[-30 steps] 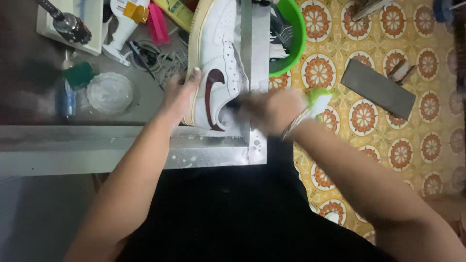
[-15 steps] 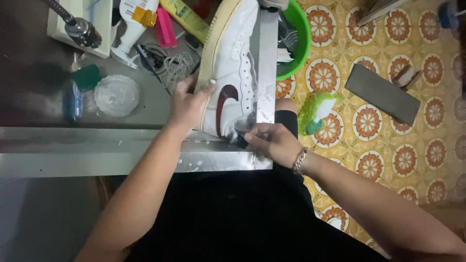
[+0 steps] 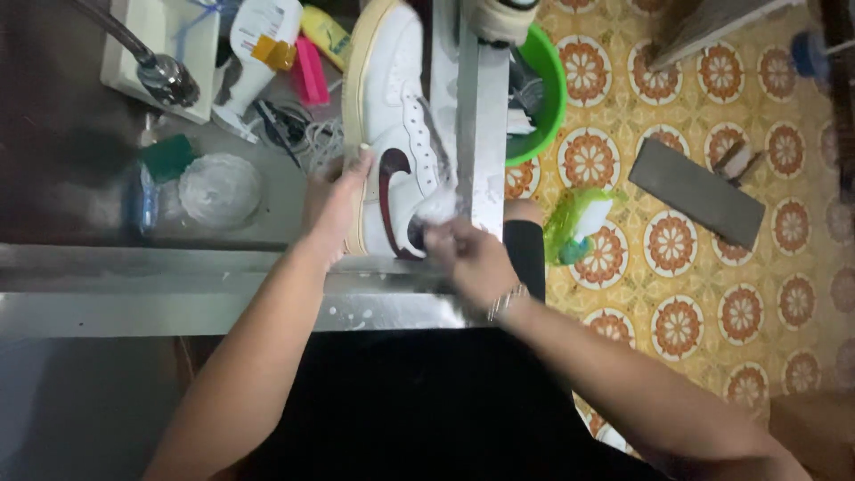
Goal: Cleaning white sneakers with a brush and soapy water in a sink.
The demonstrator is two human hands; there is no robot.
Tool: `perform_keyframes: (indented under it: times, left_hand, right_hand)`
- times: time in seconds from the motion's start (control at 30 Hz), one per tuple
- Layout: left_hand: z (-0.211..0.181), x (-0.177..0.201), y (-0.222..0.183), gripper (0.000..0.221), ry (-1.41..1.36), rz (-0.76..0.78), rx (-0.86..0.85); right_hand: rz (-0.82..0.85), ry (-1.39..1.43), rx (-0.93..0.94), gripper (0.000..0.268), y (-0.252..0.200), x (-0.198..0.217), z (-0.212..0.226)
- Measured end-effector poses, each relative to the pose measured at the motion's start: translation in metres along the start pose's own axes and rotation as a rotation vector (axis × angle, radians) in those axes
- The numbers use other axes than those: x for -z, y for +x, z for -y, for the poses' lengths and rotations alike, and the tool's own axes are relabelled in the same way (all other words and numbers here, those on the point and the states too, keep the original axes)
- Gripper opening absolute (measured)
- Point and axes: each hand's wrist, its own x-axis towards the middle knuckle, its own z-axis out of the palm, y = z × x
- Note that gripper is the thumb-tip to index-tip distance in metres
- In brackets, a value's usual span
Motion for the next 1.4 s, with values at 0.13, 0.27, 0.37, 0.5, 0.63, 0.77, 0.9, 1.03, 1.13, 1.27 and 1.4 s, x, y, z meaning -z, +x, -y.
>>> perform_keyframes:
  times: [0.13, 0.27, 0.37, 0.5, 0.63, 0.77, 0.9, 1.03, 1.13, 1.27, 1.4]
  left_hand:
    - [0.001, -0.004, 0.002, 0.048, 0.058, 0.038, 0.095]
    - [0.007, -0.003, 0.007, 0.059, -0.01, 0.049, 0.056]
    - [0.005, 0.01, 0.012, 0.065, -0.206, 0.102, 0.04]
    - [0.012, 0.013, 0.008, 0.075, -0.274, 0.076, 0.043]
    - [0.011, 0.021, 0.016, 0.076, -0.229, 0.119, -0.081]
    - [-0.008, 0.053, 0.015, 0.073, -0.592, 0.225, -0.05]
    - [-0.02, 0.079, 0.0, 0.072, -0.696, 0.276, -0.035]
    - [-0.031, 0.087, -0.029, 0.065, -0.85, 0.253, -0.008]
    - [-0.059, 0.082, -0.069, 0.062, -0.822, 0.078, 0.166]
    - [-0.03, 0.105, -0.106, 0.056, -0.816, -0.044, 0.427]
    - [0.052, 0.137, -0.114, 0.051, -0.918, 0.195, 0.317]
  right_hand:
    - [-0.034, -0.229, 0.188, 0.032, 0.015, 0.011, 0.019]
    - [-0.318, -0.223, 0.464, 0.033, 0.024, -0.001, 0.024]
    - [-0.203, -0.222, 0.42, 0.031, -0.009, -0.005, 0.045]
    - [-0.025, -0.41, 0.15, 0.034, 0.013, 0.013, 0.074]
    - [-0.284, -0.308, 0.602, 0.029, 0.019, -0.004, 0.061]
    - [0.021, -0.265, 0.338, 0.031, 0.01, 0.025, 0.066]
    - [-0.102, 0.004, 0.258, 0.035, 0.035, 0.06, 0.066]
    - [-0.022, -0.488, 0.261, 0.037, 0.051, 0.043, 0.073]
    - [0.182, -0.871, 0.427, 0.035, 0.061, -0.007, 0.08]
    - [0.448, -1.335, 0.383, 0.027, 0.101, -0.084, 0.053]
    - [0.458, -1.383, 0.807, 0.034, 0.194, -0.168, -0.081]
